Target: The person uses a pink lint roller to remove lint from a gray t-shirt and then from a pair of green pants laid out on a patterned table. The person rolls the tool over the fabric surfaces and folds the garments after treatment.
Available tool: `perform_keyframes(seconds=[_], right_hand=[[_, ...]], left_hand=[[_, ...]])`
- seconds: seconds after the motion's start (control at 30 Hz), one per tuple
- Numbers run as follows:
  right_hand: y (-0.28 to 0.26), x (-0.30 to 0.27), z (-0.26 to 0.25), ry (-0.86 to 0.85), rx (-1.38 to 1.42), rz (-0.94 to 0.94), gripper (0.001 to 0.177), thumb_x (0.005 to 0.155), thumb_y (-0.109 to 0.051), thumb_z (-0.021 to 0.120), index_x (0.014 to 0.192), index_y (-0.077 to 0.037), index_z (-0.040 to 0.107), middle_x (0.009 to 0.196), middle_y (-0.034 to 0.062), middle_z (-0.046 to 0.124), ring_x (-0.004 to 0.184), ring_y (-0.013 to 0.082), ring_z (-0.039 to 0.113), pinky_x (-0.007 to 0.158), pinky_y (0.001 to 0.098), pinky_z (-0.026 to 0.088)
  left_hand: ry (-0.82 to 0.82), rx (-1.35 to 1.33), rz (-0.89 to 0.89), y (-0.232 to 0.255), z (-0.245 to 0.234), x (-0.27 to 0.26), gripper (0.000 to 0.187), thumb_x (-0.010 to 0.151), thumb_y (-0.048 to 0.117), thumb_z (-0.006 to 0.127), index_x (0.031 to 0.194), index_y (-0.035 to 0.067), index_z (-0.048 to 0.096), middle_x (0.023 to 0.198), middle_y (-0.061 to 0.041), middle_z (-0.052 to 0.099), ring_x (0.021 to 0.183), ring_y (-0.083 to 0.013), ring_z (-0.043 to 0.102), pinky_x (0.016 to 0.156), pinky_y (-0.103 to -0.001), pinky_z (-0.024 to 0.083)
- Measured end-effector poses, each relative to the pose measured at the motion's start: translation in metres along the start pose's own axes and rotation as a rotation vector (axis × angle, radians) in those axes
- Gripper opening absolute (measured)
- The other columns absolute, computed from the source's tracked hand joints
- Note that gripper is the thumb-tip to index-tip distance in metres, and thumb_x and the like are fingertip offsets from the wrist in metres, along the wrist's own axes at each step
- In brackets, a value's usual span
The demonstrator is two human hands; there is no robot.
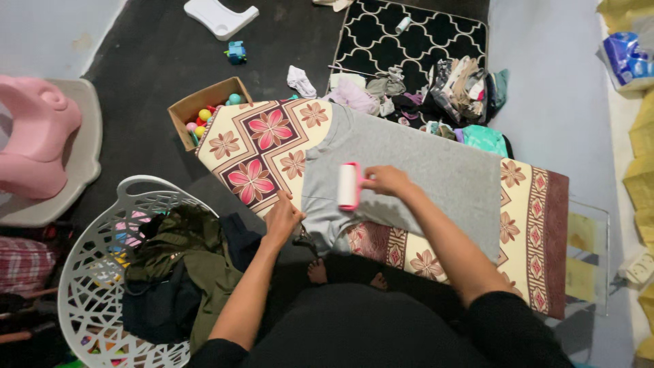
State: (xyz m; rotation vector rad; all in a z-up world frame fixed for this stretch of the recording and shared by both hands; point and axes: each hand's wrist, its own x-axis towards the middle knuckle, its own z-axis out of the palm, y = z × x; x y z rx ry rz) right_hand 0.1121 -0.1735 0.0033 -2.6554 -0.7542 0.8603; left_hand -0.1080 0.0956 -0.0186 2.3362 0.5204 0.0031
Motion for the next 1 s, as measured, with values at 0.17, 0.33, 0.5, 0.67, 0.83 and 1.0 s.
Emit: perform_keyframes(seconds=[0.17,0.33,0.5,0.67,0.83,1.0], right_hand=[[0.105,-0.049,-0.029,-0.109,-0.063,0.180,0.047,0.084,-0.060,0.068,0.104,-0.018,0.074,0.078,0.0062,0.077,0.073,0.0210,0.074,0.068,0.0388,0.056],[0.191,-0.084,-0.052,-0.171,-0.052,0.373,0.047,0.080,-0.054,0.076,0.109,-0.017,0.073,0.079,0.0062,0.079,0.071,0.0206,0.074,0.064,0.0343,0.057],[0.203,-0.076,-0.041,-0.207,0.109,0.300,0.046,0.077,-0.048,0.081,0.103,-0.011,0.076,0.078,0.0068,0.077,0.067,0.0164,0.071,0.061,0.0337,0.057],[0.108,-0.053,0.007,-0.212,0.214,0.128,0.051,0.073,-0.052,0.082,0.105,-0.014,0.072,0.078,0.0050,0.076,0.066,0.0164,0.070,0.060,0.0325,0.057],[0.050,-0.076,0.017,-0.162,0.195,0.072,0.045,0.079,-0.056,0.075,0.098,-0.015,0.075,0.076,0.0054,0.076,0.066,0.0170,0.069,0.063,0.0356,0.055],[0.120,-0.115,0.012,-0.127,0.206,0.200,0.037,0.081,-0.050,0.077,0.095,-0.016,0.074,0.075,0.0059,0.076,0.066,0.0163,0.070,0.062,0.0346,0.054]], left_hand=[[-0.006,0.062,0.013,0.011,0.002,0.002,0.059,0.078,0.017,0.080,0.123,0.003,0.044,0.075,-0.008,0.073,0.076,-0.0325,0.073,0.068,-0.048,0.053],[0.142,0.177,0.180,0.024,0.015,0.008,0.064,0.077,0.015,0.080,0.129,0.002,0.046,0.091,-0.020,0.069,0.088,-0.0396,0.069,0.075,-0.049,0.053],[0.230,0.190,0.279,0.039,0.029,0.018,0.064,0.078,0.014,0.078,0.132,0.001,0.047,0.102,-0.020,0.065,0.095,-0.0393,0.064,0.081,-0.048,0.051],[0.220,0.125,0.326,0.051,0.038,0.022,0.060,0.080,0.010,0.074,0.133,0.000,0.048,0.102,-0.015,0.063,0.097,-0.0349,0.059,0.084,-0.047,0.048],[0.252,0.100,0.486,0.071,0.050,0.027,0.054,0.081,0.009,0.072,0.130,-0.001,0.051,0.104,-0.015,0.064,0.101,-0.0351,0.060,0.085,-0.048,0.048],[0.138,0.054,0.543,0.098,0.080,0.031,0.055,0.078,0.008,0.069,0.129,-0.003,0.051,0.109,-0.017,0.064,0.102,-0.0369,0.061,0.086,-0.049,0.048]])
